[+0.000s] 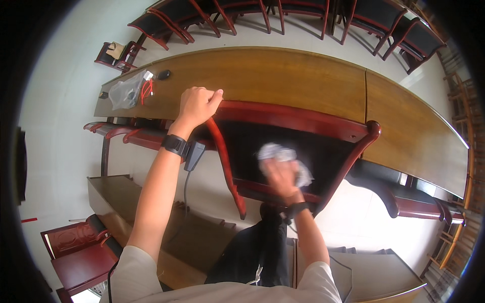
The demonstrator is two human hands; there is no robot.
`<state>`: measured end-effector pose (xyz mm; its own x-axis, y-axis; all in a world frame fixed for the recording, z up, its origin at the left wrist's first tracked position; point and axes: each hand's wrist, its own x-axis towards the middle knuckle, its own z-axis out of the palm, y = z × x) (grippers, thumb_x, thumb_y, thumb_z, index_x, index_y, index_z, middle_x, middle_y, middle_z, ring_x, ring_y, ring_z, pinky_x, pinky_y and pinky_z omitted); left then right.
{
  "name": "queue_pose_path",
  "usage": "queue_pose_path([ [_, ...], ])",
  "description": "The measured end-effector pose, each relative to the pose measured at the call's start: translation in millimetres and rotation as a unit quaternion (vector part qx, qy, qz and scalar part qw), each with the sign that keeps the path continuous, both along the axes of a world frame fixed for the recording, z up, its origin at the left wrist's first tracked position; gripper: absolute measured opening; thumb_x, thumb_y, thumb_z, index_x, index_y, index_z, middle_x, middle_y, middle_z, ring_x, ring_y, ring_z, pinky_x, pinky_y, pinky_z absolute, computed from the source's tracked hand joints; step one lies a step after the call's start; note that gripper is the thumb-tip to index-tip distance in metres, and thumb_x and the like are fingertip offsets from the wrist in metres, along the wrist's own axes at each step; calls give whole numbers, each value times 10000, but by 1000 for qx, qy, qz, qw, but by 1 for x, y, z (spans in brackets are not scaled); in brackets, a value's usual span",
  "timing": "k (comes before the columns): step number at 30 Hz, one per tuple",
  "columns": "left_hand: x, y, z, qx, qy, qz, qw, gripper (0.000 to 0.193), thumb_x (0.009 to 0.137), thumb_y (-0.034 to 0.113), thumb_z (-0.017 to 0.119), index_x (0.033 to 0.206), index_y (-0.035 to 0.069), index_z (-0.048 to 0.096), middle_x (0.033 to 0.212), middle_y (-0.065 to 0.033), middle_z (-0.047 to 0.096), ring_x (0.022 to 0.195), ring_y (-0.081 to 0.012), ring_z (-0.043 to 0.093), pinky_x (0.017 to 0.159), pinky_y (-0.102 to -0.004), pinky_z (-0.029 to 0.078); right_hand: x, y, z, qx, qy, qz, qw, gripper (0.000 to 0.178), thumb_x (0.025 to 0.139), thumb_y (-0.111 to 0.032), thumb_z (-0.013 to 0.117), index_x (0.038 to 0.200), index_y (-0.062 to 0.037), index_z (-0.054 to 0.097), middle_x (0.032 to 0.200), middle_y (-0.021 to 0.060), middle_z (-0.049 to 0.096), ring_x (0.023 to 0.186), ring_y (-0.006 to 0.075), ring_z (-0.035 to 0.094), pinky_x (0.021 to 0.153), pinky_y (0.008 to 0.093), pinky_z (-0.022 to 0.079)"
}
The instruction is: Cleaning the seat and back of a chair using a damp cloth and a bucket of water.
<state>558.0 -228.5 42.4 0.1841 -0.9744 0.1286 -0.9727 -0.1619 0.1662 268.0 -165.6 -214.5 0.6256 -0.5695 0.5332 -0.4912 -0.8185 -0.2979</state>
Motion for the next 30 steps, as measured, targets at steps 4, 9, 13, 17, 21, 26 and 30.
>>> queue_pose_path([
  [4, -1, -4, -4, -35, 2, -6, 999, 461, 901, 331, 548, 550, 34, 579, 524, -174, 521, 514, -381, 544, 512, -450, 408, -64, -54, 33, -65, -74, -232, 968, 689, 723, -358, 702, 1323, -86, 502, 1282, 172, 554, 1200, 385, 492, 1068, 626, 229],
  [9, -9, -15, -1, -21, -4, 32, 999, 454, 892, 353, 549, 573, 35, 607, 543, -175, 542, 539, -383, 563, 523, -449, 420, 16, -29, 38, 16, -241, -237, 941, 842, 707, -202, 724, 1435, -22, 342, 1458, 283, 385, 1339, 483, 368, 1106, 610, 200],
  [13, 2, -24, -9, -56, -27, 22, 998, 443, 881, 364, 559, 568, 63, 646, 548, -178, 570, 560, -389, 600, 532, -461, 468, 71, 13, 31, 242, -23, 54, 969, 747, 728, -140, 696, 1421, -82, 423, 1381, 143, 490, 1248, 354, 468, 985, 472, 394],
  [17, 5, -40, -14, -40, -37, 17, 998, 465, 885, 377, 547, 560, 58, 639, 535, -175, 560, 545, -392, 587, 528, -462, 459, 75, 37, 0, 157, 27, 227, 961, 681, 771, -56, 586, 1429, -92, 416, 1441, 90, 436, 1384, 253, 354, 1186, 467, 230],
  [21, 9, -43, -17, -26, -23, 27, 999, 473, 886, 386, 539, 569, 48, 638, 548, -176, 568, 560, -388, 590, 549, -462, 461, -19, 18, -16, 130, 28, 62, 989, 598, 769, -99, 643, 1354, -129, 521, 1301, 90, 545, 1259, 287, 477, 1148, 522, 215],
  [26, 10, -55, -12, -9, -25, 59, 998, 490, 899, 418, 514, 634, 24, 636, 619, -182, 599, 638, -392, 606, 590, -459, 450, -112, 1, -7, 121, 21, -127, 984, 702, 735, -180, 728, 1364, -46, 448, 1364, 167, 502, 1247, 388, 464, 1103, 610, 250],
  [30, 5, -58, -11, 13, -27, 73, 997, 488, 886, 435, 511, 655, 27, 646, 643, -173, 616, 673, -386, 617, 619, -456, 460, -54, 29, -23, 129, 7, -146, 981, 695, 802, -218, 698, 1415, -57, 414, 1418, 153, 447, 1289, 402, 411, 1095, 594, 256],
])
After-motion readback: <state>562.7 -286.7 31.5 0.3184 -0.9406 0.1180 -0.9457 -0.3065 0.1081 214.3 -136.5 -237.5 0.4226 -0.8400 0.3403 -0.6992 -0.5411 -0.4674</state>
